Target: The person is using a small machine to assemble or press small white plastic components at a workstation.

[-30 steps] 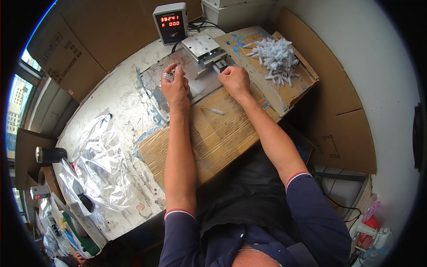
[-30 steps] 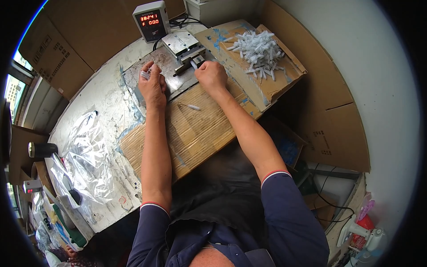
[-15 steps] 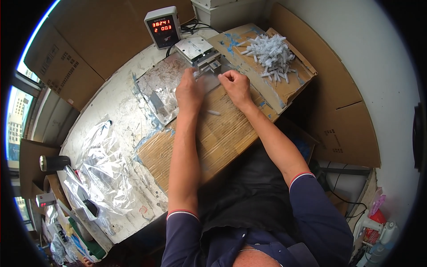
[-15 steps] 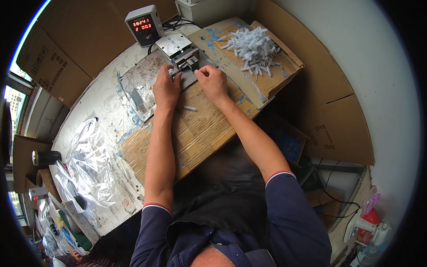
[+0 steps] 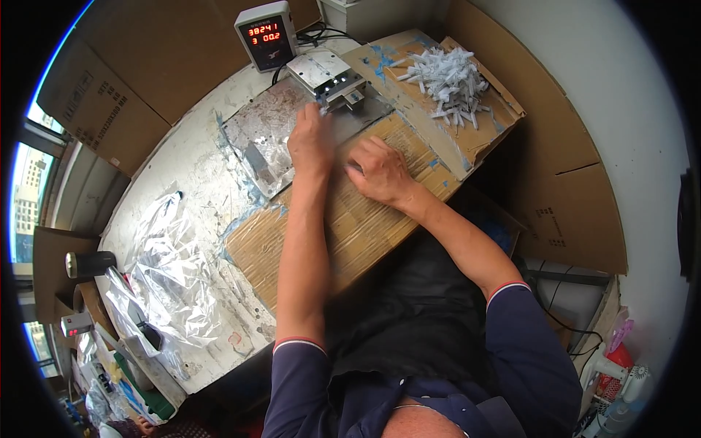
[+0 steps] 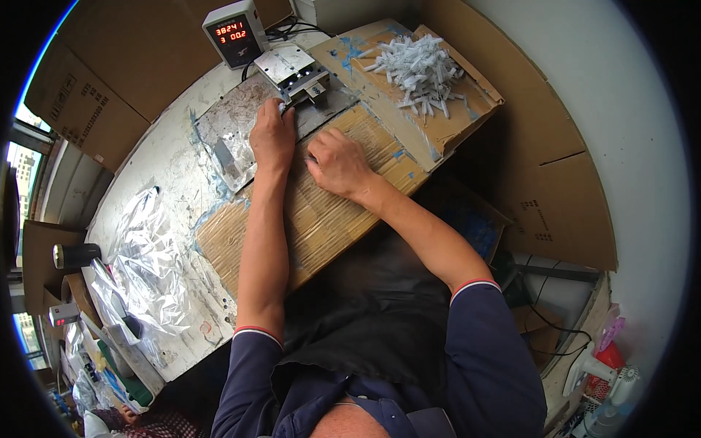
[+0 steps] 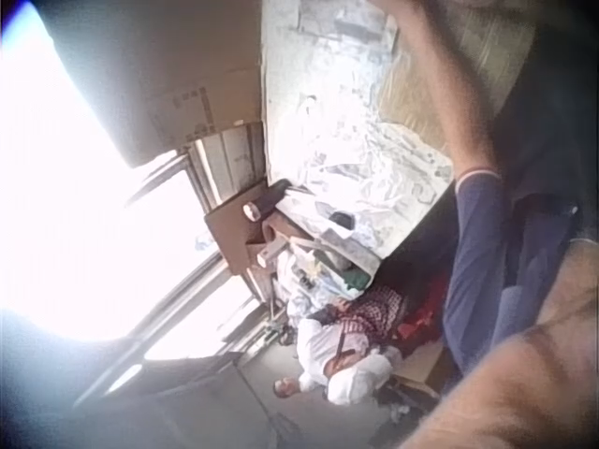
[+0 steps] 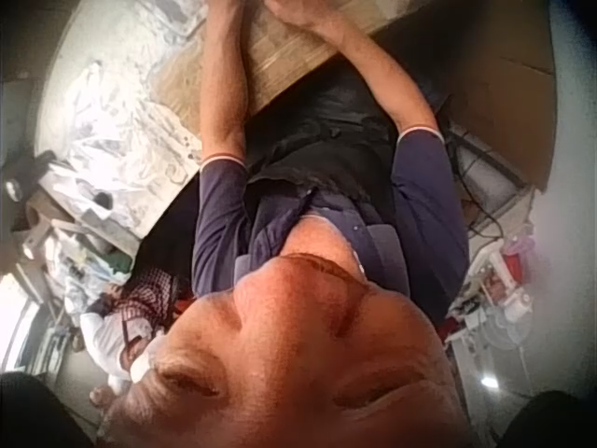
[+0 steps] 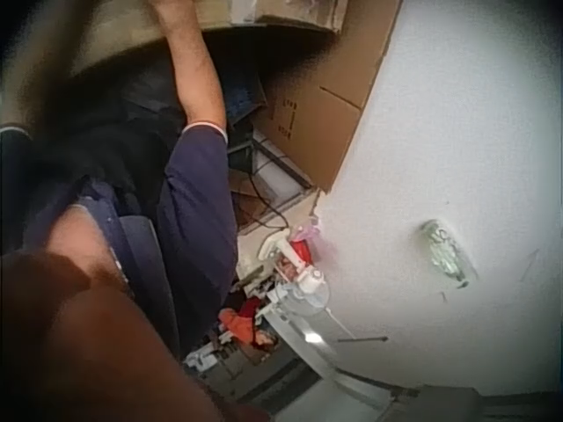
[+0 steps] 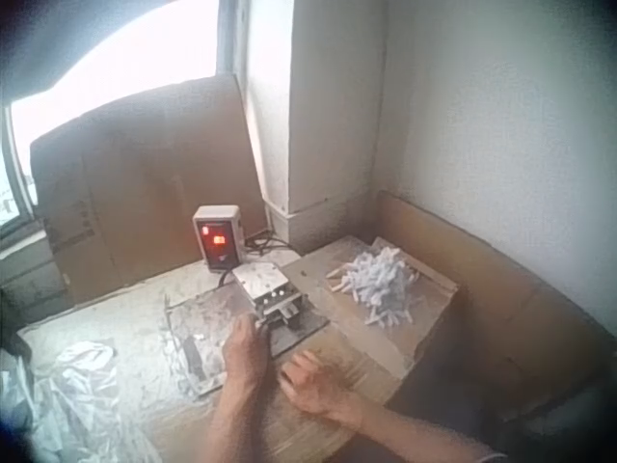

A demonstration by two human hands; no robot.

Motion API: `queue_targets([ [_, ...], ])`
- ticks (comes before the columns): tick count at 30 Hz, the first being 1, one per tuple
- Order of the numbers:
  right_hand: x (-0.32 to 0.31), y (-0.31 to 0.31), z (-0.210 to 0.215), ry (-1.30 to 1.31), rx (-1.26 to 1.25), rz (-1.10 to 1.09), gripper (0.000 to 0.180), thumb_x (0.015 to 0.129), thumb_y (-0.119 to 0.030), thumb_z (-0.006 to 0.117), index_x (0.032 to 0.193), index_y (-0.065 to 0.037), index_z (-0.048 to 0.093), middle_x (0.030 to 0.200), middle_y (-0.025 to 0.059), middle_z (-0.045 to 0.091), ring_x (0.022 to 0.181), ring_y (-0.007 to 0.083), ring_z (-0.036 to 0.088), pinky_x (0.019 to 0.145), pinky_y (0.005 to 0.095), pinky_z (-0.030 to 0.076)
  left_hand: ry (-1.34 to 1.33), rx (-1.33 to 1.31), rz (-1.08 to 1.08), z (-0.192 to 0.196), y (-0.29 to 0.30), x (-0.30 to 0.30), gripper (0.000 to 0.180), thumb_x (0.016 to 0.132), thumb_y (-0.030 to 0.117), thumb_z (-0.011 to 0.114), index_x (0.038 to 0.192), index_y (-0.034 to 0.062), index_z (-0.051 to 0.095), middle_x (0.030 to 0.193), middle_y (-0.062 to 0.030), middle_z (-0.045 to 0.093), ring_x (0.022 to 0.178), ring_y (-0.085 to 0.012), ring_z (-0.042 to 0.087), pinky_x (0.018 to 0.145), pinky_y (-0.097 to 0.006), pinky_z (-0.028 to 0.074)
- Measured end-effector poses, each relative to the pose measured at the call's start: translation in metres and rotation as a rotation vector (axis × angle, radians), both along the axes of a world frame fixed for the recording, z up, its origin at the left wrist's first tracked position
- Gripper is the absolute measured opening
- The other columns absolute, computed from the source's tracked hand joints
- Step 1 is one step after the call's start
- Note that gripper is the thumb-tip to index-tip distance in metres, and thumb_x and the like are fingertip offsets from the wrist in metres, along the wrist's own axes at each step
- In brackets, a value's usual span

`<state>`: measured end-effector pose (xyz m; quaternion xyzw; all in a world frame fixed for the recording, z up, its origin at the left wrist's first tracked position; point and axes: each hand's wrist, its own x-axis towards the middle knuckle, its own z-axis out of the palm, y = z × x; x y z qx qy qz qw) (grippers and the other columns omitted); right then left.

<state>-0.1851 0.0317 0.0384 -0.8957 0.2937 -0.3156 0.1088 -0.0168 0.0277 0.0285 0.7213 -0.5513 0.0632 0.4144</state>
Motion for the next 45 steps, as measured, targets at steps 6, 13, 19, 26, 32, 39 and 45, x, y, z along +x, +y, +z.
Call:
queue_targets([
  [6, -0.006, -0.006, -0.002, 0.017, 0.092, -0.185, 0.012, 0.083, -0.017, 0.072, 0.087, -0.007, 0.066, 0.087, 0.0106, 0.066, 0.088, 0.0336, 0.064, 0.075, 0.0450, 0.053, -0.006, 0.007, 0.026, -0.002, 0.003, 0.003, 0.017, 0.093, 0.019, 0.067, 0.105, 0.0086, 0.062, 0.101, -0.0156, 0.066, 0.083, -0.0405, 0.069, 0.070, -0.049, 0.055],
  [13, -0.014, -0.018, 0.009, -0.093, 0.175, 0.021, 0.012, 0.087, -0.010, 0.068, 0.098, -0.007, 0.071, 0.104, 0.0114, 0.067, 0.102, 0.0331, 0.063, 0.085, 0.0426, 0.053, 0.090, -0.225, 0.049, -0.007, -0.003, 0.009, 0.013, 0.093, 0.016, 0.070, 0.101, 0.0073, 0.065, 0.096, -0.0151, 0.069, 0.081, -0.0382, 0.068, 0.069, -0.047, 0.054],
  [19, -0.008, -0.026, 0.013, 0.087, 0.016, 0.174, 0.015, 0.086, -0.006, 0.068, 0.100, -0.007, 0.070, 0.115, 0.0076, 0.063, 0.113, 0.0282, 0.057, 0.090, 0.0412, 0.053, 0.537, -0.221, -0.005, -0.005, -0.003, 0.020, 0.016, 0.091, 0.016, 0.073, 0.099, 0.0048, 0.067, 0.082, -0.0151, 0.070, 0.071, -0.0286, 0.068, 0.067, -0.040, 0.053],
  [26, -0.004, -0.041, 0.003, 0.049, -0.036, 0.107, 0.008, 0.086, -0.010, 0.071, 0.085, -0.007, 0.064, 0.100, 0.0086, 0.064, 0.101, 0.0292, 0.060, 0.084, 0.0408, 0.052, 0.714, -0.265, 0.011, -0.003, 0.001, 0.029, 0.023, 0.091, 0.022, 0.076, 0.097, 0.0020, 0.068, 0.078, -0.0108, 0.071, 0.069, -0.0185, 0.065, 0.066, -0.035, 0.052],
  [32, -0.006, -0.050, -0.009, -0.332, 0.442, -0.302, 0.011, 0.087, -0.014, 0.071, 0.087, -0.003, 0.069, 0.077, 0.0090, 0.071, 0.069, 0.0217, 0.068, 0.066, 0.0366, 0.054, 1.286, -0.224, -0.169, 0.012, 0.006, 0.037, 0.016, 0.096, 0.015, 0.072, 0.087, 0.0017, 0.071, 0.072, 0.0011, 0.064, 0.056, -0.0053, 0.049, 0.047, -0.022, 0.035],
  [39, 0.022, -0.063, -0.007, -0.284, 0.405, -0.399, 0.014, 0.081, -0.020, 0.073, 0.078, -0.006, 0.072, 0.072, 0.0093, 0.072, 0.067, 0.0254, 0.070, 0.066, 0.0367, 0.054, 1.286, -0.469, -0.159, 0.002, -0.002, 0.043, 0.014, 0.101, 0.018, 0.067, 0.103, 0.0047, 0.063, 0.081, -0.0034, 0.067, 0.053, -0.0064, 0.050, 0.043, -0.021, 0.039],
  [45, 0.033, -0.070, -0.008, -0.223, 0.403, -0.462, 0.012, 0.079, -0.021, 0.071, 0.078, -0.009, 0.073, 0.076, 0.0093, 0.074, 0.073, 0.0300, 0.072, 0.069, 0.0399, 0.056, 1.315, -0.520, -0.114, 0.001, -0.005, 0.033, 0.014, 0.103, 0.018, 0.062, 0.108, 0.0050, 0.059, 0.079, -0.0023, 0.061, 0.053, -0.0088, 0.053, 0.043, -0.022, 0.042],
])
